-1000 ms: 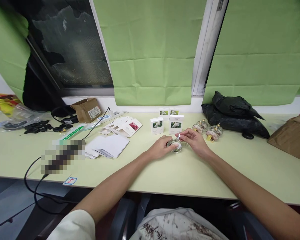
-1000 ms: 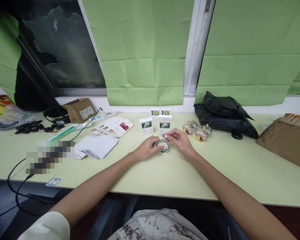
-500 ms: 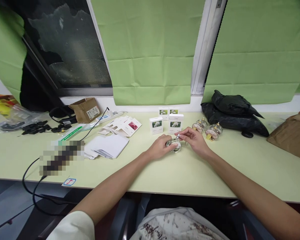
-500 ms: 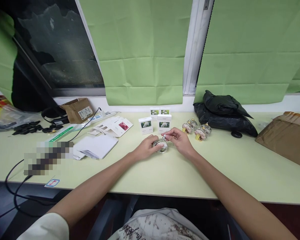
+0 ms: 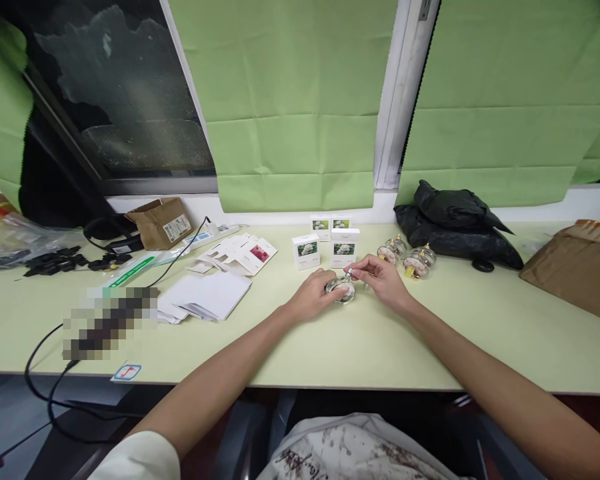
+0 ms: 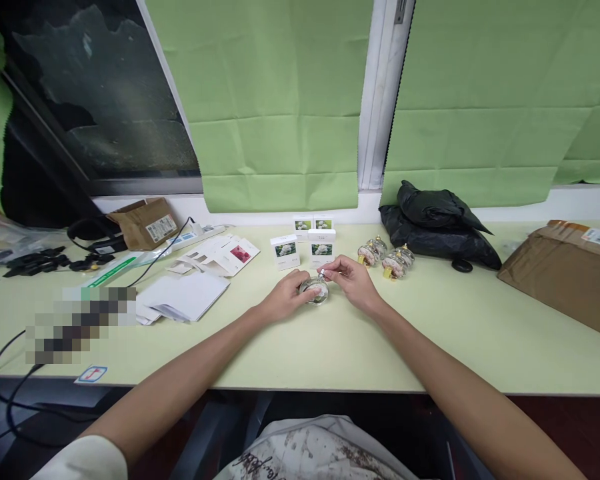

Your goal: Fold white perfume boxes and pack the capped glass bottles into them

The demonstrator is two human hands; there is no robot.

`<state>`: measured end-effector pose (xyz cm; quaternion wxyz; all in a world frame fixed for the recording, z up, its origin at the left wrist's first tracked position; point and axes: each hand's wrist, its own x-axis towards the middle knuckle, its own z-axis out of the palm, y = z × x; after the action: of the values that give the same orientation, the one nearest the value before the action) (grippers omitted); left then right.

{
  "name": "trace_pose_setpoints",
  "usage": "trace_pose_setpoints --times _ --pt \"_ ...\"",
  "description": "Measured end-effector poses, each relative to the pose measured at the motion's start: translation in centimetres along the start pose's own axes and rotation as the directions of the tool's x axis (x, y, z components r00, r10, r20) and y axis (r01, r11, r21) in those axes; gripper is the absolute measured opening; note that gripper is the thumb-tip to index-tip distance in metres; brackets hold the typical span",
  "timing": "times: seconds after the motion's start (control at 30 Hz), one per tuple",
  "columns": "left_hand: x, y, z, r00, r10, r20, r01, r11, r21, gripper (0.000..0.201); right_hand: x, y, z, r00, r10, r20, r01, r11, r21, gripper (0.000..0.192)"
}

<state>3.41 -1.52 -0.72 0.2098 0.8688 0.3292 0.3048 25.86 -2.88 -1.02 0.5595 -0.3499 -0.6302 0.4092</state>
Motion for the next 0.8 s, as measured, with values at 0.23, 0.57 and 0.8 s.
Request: trace_pose_setpoints --times 0.23,0.57,0.8 --pt "0.0 0.01 -0.02 1.0 0.001 0.005 -0.001 1.0 0.021 0.041 -0.13 0.63 -0.17 1.0 -0.007 0.012 0.007 0.999 -0.042 0.036" --pt "-0.08 0.01 -0.04 1.0 0.004 0.002 -0.004 1.0 0.03 0.04 -0.23 0.52 -0.14 0.998 -0.044 0.052 0.051 0.988 -0.145 0.024" --pt "-0.09 -0.14 0.1 1.0 -0.004 -0.003 0.004 0.999 0.054 0.041 -0.14 0.38 -0.28 0.994 -0.049 0.096 0.065 0.983 -0.173 0.023"
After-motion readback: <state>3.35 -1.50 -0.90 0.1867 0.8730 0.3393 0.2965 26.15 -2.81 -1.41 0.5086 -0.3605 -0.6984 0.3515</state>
